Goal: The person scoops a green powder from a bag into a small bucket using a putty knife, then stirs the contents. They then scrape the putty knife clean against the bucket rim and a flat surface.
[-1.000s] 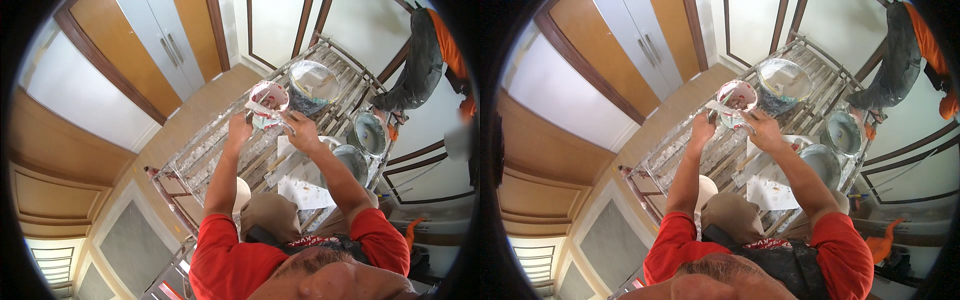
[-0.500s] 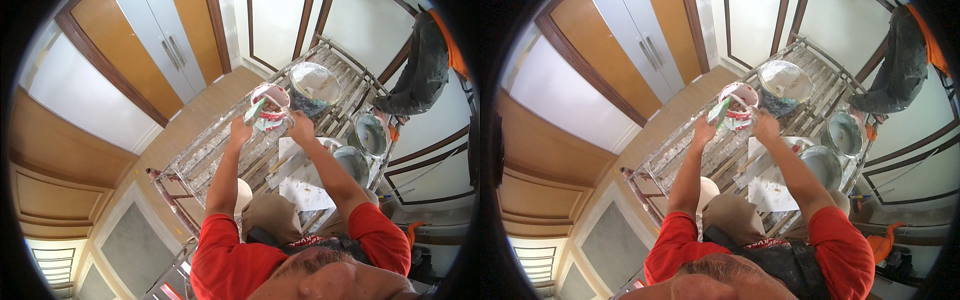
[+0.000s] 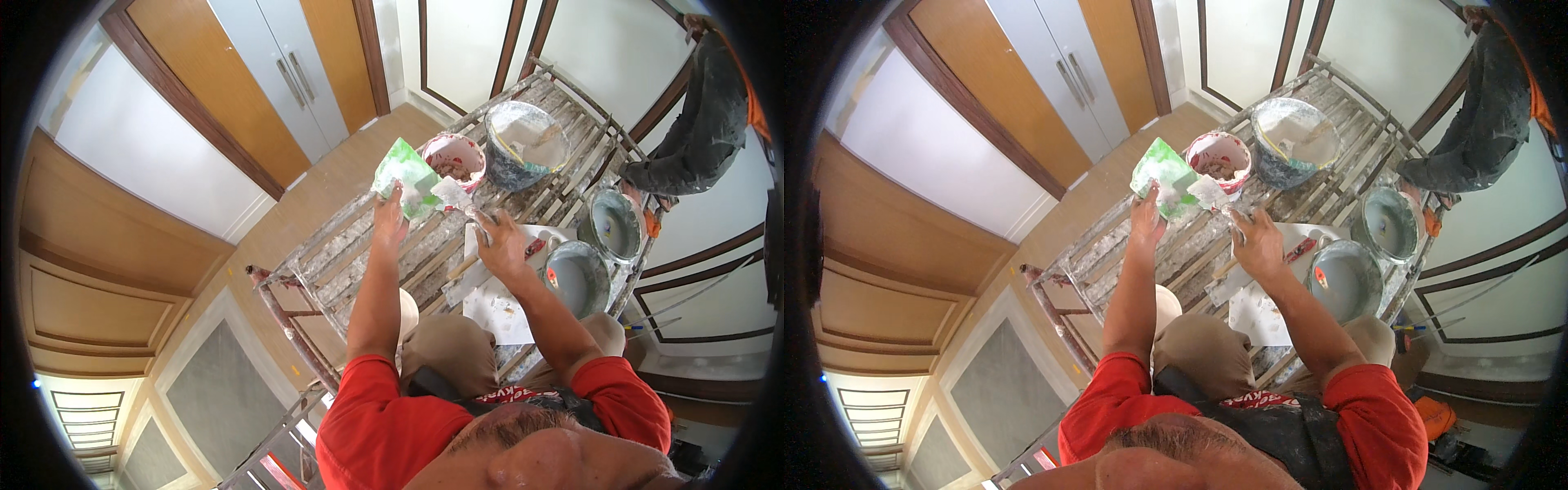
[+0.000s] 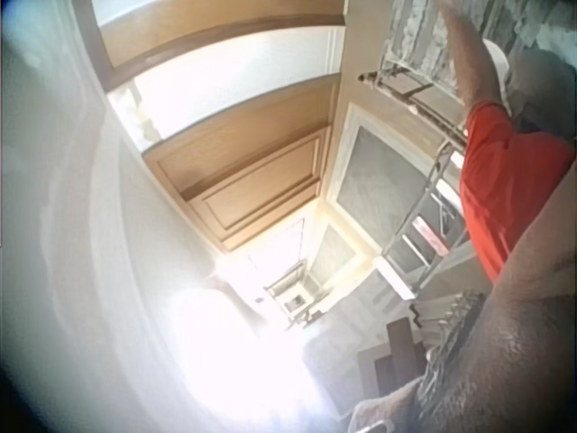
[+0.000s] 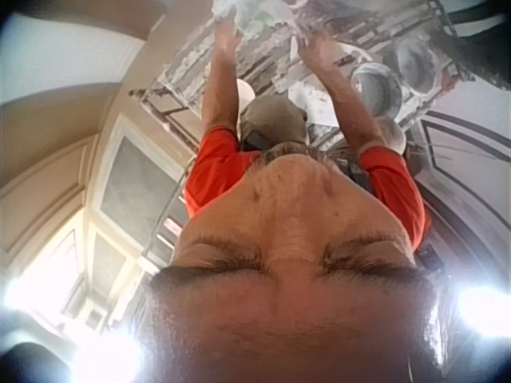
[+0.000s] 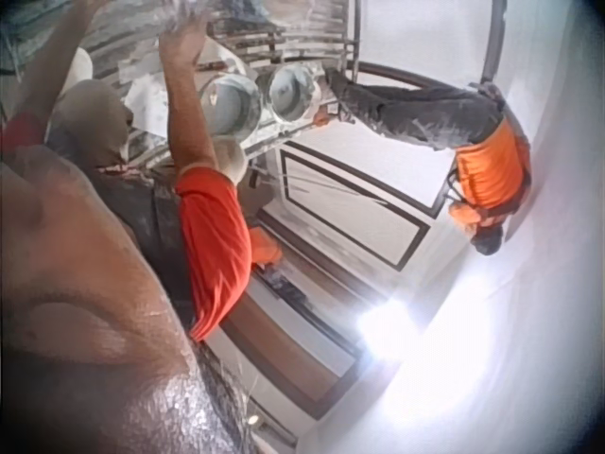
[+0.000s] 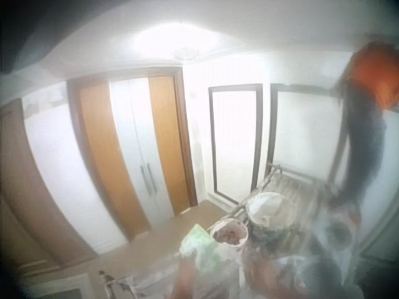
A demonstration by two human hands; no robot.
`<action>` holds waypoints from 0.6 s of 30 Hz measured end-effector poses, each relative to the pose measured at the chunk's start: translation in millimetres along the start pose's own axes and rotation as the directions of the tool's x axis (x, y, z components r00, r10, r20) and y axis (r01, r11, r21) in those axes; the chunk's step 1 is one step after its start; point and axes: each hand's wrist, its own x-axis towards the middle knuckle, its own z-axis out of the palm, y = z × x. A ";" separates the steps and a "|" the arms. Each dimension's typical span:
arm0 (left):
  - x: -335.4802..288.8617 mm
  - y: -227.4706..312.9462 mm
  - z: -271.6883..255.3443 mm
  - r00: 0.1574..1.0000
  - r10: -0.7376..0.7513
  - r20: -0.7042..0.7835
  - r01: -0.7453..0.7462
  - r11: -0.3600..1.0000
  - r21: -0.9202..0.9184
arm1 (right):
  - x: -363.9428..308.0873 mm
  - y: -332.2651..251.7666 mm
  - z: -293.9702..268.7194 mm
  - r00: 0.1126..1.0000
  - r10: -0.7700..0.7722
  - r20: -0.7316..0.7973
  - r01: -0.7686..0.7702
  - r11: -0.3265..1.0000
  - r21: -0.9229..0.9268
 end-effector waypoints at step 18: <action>14.0 -52.8 8.8 0.966 0.257 -0.014 -0.240 0.919 0.313 | 57.4 -29.0 26.4 0.980 0.088 0.178 -0.070 0.992 -0.101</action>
